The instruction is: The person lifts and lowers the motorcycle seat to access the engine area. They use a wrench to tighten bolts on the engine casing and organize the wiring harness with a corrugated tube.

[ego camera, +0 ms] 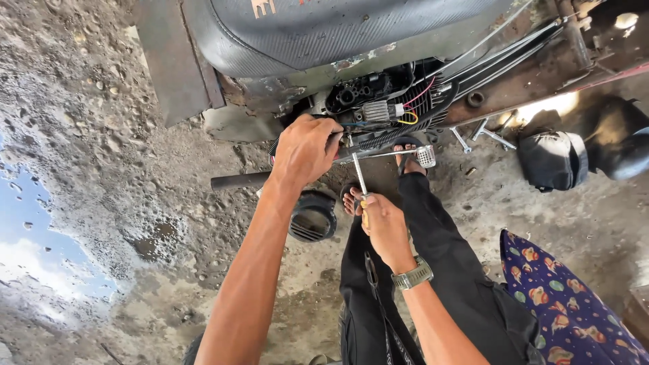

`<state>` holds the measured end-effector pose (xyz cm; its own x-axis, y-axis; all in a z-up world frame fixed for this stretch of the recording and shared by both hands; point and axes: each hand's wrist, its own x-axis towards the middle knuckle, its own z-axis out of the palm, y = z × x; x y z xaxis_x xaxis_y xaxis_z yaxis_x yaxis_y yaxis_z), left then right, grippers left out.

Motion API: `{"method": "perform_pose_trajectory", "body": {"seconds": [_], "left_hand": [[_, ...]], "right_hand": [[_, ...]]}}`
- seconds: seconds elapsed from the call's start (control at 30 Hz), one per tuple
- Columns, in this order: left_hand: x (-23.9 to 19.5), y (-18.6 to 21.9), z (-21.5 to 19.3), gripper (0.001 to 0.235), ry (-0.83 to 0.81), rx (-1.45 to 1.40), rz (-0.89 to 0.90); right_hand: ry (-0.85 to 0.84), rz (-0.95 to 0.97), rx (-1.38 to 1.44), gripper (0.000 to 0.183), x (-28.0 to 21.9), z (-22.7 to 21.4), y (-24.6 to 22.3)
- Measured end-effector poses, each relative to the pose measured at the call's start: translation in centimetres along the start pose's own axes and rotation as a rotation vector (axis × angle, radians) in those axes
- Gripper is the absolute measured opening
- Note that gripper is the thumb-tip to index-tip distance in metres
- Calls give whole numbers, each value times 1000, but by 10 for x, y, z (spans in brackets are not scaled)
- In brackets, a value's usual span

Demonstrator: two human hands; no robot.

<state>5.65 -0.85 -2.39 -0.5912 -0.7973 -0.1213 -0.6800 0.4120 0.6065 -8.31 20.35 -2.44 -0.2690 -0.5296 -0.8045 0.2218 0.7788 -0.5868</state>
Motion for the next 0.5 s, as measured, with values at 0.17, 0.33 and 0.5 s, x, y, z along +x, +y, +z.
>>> {"method": "perform_pose_trajectory", "body": {"seconds": [0.17, 0.33, 0.5], "left_hand": [[2, 3, -3, 9, -38, -2, -30], [4, 6, -8, 12, -121, -15, -49], [9, 12, -14, 11, -122, -7, -76]], "right_hand": [[13, -83, -138, 35, -29, 15, -69], [17, -41, -96, 37, -35, 18, -68], [96, -55, -153, 43, -19, 15, -21]]}}
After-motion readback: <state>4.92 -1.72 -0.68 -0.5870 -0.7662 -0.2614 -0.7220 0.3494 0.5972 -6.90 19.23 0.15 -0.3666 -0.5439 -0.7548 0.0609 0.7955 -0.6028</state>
